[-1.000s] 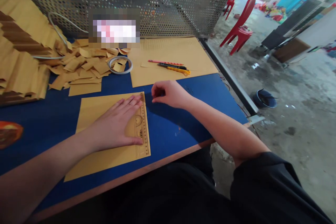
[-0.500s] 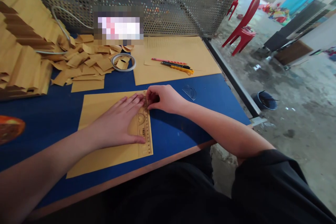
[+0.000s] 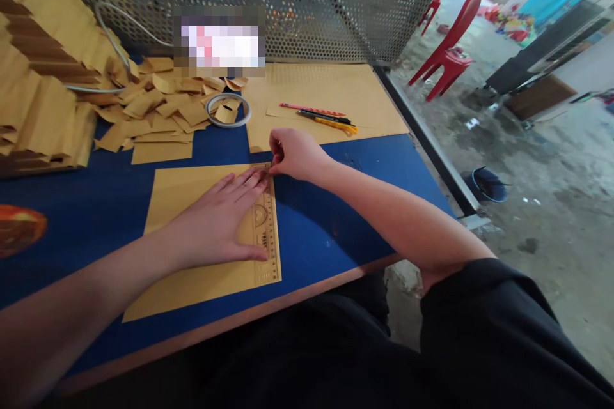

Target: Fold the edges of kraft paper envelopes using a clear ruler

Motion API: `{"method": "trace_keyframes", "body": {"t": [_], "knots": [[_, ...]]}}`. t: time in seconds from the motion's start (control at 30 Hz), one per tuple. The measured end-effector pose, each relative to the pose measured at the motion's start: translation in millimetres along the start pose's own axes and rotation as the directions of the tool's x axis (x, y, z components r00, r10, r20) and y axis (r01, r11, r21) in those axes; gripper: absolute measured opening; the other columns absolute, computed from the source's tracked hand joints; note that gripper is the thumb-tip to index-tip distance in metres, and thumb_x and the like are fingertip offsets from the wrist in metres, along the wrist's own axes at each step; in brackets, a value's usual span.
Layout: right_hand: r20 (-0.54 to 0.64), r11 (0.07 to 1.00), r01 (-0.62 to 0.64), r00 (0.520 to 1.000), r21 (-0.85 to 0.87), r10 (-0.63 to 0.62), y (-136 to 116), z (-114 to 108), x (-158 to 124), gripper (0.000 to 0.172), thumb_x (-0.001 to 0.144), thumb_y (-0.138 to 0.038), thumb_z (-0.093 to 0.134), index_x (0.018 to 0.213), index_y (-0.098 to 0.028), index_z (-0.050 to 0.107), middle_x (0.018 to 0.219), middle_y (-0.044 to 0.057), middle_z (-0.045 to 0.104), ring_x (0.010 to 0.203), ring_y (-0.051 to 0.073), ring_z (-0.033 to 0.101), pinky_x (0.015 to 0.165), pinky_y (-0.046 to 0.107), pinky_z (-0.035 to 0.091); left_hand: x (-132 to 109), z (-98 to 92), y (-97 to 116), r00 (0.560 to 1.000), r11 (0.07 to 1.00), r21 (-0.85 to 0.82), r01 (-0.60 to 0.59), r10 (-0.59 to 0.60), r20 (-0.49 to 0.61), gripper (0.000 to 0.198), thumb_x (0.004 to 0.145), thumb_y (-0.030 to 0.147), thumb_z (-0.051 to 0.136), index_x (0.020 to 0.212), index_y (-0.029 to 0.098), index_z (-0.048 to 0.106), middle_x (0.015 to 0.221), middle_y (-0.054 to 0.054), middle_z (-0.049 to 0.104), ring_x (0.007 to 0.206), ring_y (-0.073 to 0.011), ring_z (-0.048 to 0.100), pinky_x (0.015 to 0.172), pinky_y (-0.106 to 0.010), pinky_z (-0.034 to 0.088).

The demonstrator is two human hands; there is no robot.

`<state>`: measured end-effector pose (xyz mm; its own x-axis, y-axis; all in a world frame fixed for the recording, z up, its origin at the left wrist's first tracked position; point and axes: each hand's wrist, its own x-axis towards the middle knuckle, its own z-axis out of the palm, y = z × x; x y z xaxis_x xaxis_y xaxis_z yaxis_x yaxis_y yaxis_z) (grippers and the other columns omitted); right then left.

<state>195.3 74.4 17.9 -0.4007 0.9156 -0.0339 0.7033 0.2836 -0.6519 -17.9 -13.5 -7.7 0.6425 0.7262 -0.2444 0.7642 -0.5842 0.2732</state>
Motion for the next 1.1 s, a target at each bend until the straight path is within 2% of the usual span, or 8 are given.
{"method": "trace_keyframes", "body": {"t": [0.17, 0.3, 0.43, 0.53, 0.63, 0.8, 0.93, 1.1], "knots": [[-0.08, 0.999, -0.012, 0.997, -0.04, 0.009, 4.4, -1.8, 22.8, 0.048, 0.069, -0.004, 0.093, 0.077, -0.023, 0.05, 0.077, -0.001, 0.074, 0.08, 0.019, 0.076, 0.073, 0.03, 0.05, -0.1, -0.8, 0.7, 1.0, 1.0, 0.014, 0.007, -0.007, 0.009, 0.147, 0.073, 0.1, 0.065, 0.175, 0.003, 0.022, 0.185, -0.024, 0.011, 0.174, -0.0432, 0.01, 0.142, -0.056, 0.008], [-0.139, 1.0, -0.011, 0.99, -0.025, 0.007, 8.4, 0.5, 29.2, 0.044, 0.071, -0.002, 0.09, 0.079, -0.023, 0.052, 0.078, 0.0, 0.075, 0.083, 0.02, 0.076, 0.077, 0.032, 0.052, -0.5, 1.7, -1.4, 1.0, 1.0, 0.005, -0.009, 0.009, -0.012, 0.148, 0.073, 0.102, 0.063, 0.176, 0.005, 0.021, 0.185, -0.024, 0.01, 0.174, -0.0424, 0.011, 0.142, -0.055, 0.007], [-0.142, 0.995, 0.048, 0.989, 0.083, -0.036, 14.6, 4.6, 17.0, 0.033, 0.075, -0.007, 0.087, 0.083, -0.02, 0.058, 0.079, 0.0, 0.075, 0.077, 0.017, 0.07, 0.076, 0.031, 0.052, -0.7, 3.9, -3.4, 0.999, 1.0, 0.011, -0.021, 0.022, -0.026, 0.149, 0.073, 0.104, 0.06, 0.175, 0.003, 0.021, 0.185, -0.024, 0.01, 0.174, -0.0415, 0.01, 0.142, -0.055, 0.008], [-0.154, 0.989, 0.136, 0.98, 0.066, -0.124, 18.2, 7.9, -2.0, 0.017, 0.083, -0.015, 0.083, 0.084, -0.018, 0.066, 0.081, 0.001, 0.074, 0.077, 0.016, 0.066, 0.076, 0.031, 0.05, -0.6, 4.1, -3.3, 0.999, 0.999, 0.014, -0.028, 0.029, -0.042, 0.148, 0.074, 0.104, 0.059, 0.176, 0.004, 0.021, 0.185, -0.024, 0.011, 0.174, -0.0419, 0.012, 0.141, -0.056, 0.009], [-0.094, 0.975, 0.222, 0.97, -0.017, -0.222, 19.6, 11.6, -20.8, 0.008, 0.087, -0.014, 0.079, 0.085, -0.018, 0.073, 0.086, 0.002, 0.077, 0.082, 0.017, 0.068, 0.082, 0.031, 0.05, -0.2, 4.2, -2.7, 0.999, 1.0, 0.008, -0.019, 0.019, -0.039, 0.148, 0.073, 0.103, 0.061, 0.175, 0.003, 0.022, 0.185, -0.024, 0.014, 0.173, -0.0448, 0.013, 0.141, -0.058, 0.01], [0.027, 0.916, 0.366, 0.93, -0.166, -0.367, 19.3, 16.4, -38.5, 0.01, 0.094, -0.01, 0.074, 0.088, -0.017, 0.077, 0.094, 0.006, 0.078, 0.089, 0.019, 0.069, 0.084, 0.03, 0.048, 0.0, 5.4, -3.6, 0.999, 1.0, -0.003, -0.016, 0.016, -0.052, 0.148, 0.072, 0.102, 0.064, 0.175, 0.003, 0.024, 0.184, -0.024, 0.018, 0.172, -0.047, 0.017, 0.141, -0.058, 0.013], [0.05, 0.898, 0.369, 0.928, -0.24, -0.368, 17.3, 17.4, -46.0, 0.011, 0.095, -0.008, 0.073, 0.088, -0.017, 0.077, 0.092, 0.006, 0.075, 0.088, 0.019, 0.067, 0.083, 0.03, 0.046, -0.2, 5.9, -4.8, 0.998, 1.0, 0.004, -0.029, 0.03, -0.064, 0.146, 0.073, 0.103, 0.061, 0.175, 0.006, 0.025, 0.185, -0.023, 0.017, 0.173, -0.0447, 0.017, 0.141, -0.055, 0.013], [0.079, 0.904, 0.367, 0.93, -0.22, -0.359, 11.7, 18.1, -58.6, 0.014, 0.095, -0.009, 0.072, 0.085, -0.018, 0.075, 0.089, 0.004, 0.073, 0.087, 0.019, 0.065, 0.083, 0.03, 0.047, -0.5, 6.1, -5.3, 0.997, 0.999, 0.022, -0.032, 0.033, -0.063, 0.149, 0.073, 0.105, 0.057, 0.174, -0.001, 0.023, 0.184, -0.026, 0.015, 0.173, -0.0444, 0.015, 0.141, -0.055, 0.012]]}}
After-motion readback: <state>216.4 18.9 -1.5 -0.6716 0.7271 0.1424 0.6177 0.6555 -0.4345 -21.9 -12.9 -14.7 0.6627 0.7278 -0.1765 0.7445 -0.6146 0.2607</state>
